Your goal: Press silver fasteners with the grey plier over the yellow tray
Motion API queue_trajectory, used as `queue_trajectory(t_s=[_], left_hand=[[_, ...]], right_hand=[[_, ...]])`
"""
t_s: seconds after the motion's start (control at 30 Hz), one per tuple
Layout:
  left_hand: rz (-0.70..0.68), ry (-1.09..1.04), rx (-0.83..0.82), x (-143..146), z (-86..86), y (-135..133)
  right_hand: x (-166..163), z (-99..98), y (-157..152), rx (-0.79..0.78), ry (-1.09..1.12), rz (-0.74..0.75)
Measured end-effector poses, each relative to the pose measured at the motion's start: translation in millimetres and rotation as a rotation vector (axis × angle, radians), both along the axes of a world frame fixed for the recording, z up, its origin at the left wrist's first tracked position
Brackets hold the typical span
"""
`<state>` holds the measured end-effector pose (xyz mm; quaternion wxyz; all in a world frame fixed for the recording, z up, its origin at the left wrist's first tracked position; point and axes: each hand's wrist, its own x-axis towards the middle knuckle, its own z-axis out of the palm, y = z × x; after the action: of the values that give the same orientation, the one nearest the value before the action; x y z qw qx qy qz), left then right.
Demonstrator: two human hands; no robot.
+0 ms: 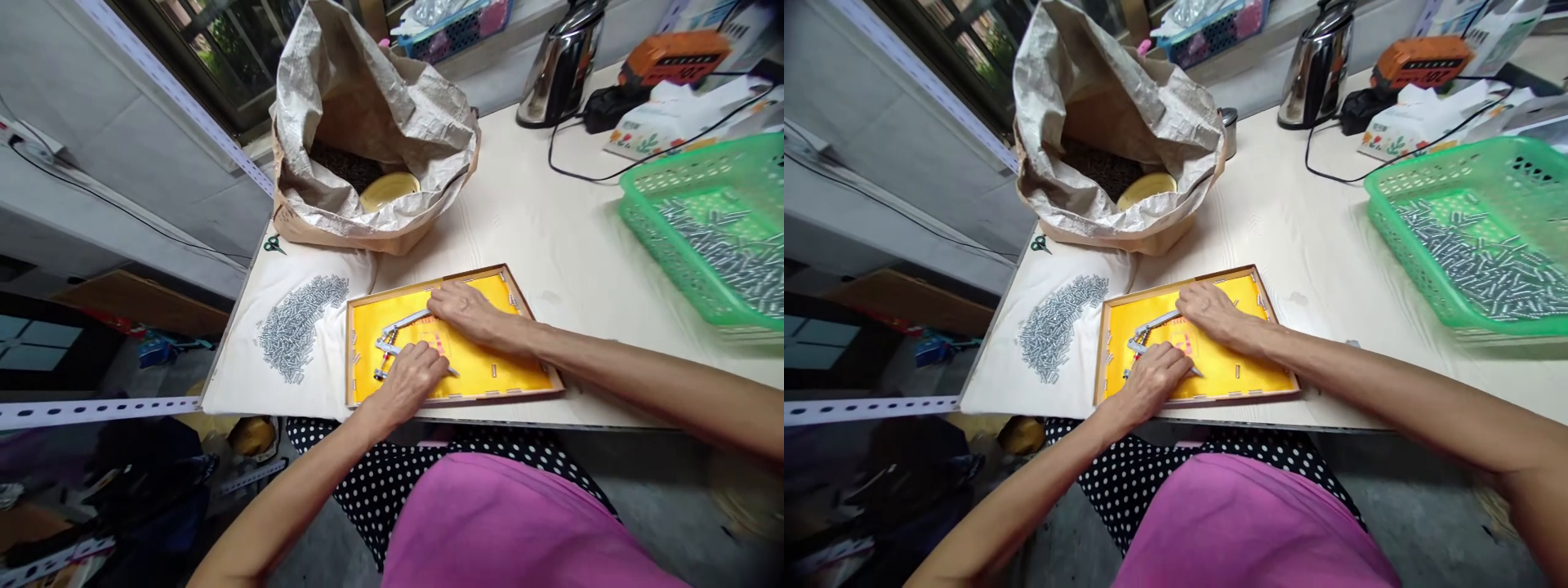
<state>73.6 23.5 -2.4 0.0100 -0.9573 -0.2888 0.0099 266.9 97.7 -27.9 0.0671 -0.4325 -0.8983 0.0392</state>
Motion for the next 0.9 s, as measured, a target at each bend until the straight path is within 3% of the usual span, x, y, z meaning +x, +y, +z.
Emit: queue_trajectory(t_s=[0.13, 0.2, 0.47, 0.7, 0.9], left_hand=[[-0.057, -0.054, 0.052, -13, 29.1, -3], [-0.066, -0.047, 0.072, -13, 34.2, -6], [-0.125, -0.043, 0.025, 0, -3.1, 5], [-0.104, -0.067, 0.032, 13, 4.4, 2], [-0.050, -0.091, -0.011, 40, -3.1, 7]], right_hand=[[-4, 2.5, 3, 0.157, 0.102, -0.003], [-2, 5.6, 1, 0.216, 0.144, 0.014], [11, -5.6, -13, 0.246, 0.119, -0.045], [20, -18.5, -14, 0.187, 0.300, -0.059], [38, -28.2, -5, 0.165, 0.332, -0.071]])
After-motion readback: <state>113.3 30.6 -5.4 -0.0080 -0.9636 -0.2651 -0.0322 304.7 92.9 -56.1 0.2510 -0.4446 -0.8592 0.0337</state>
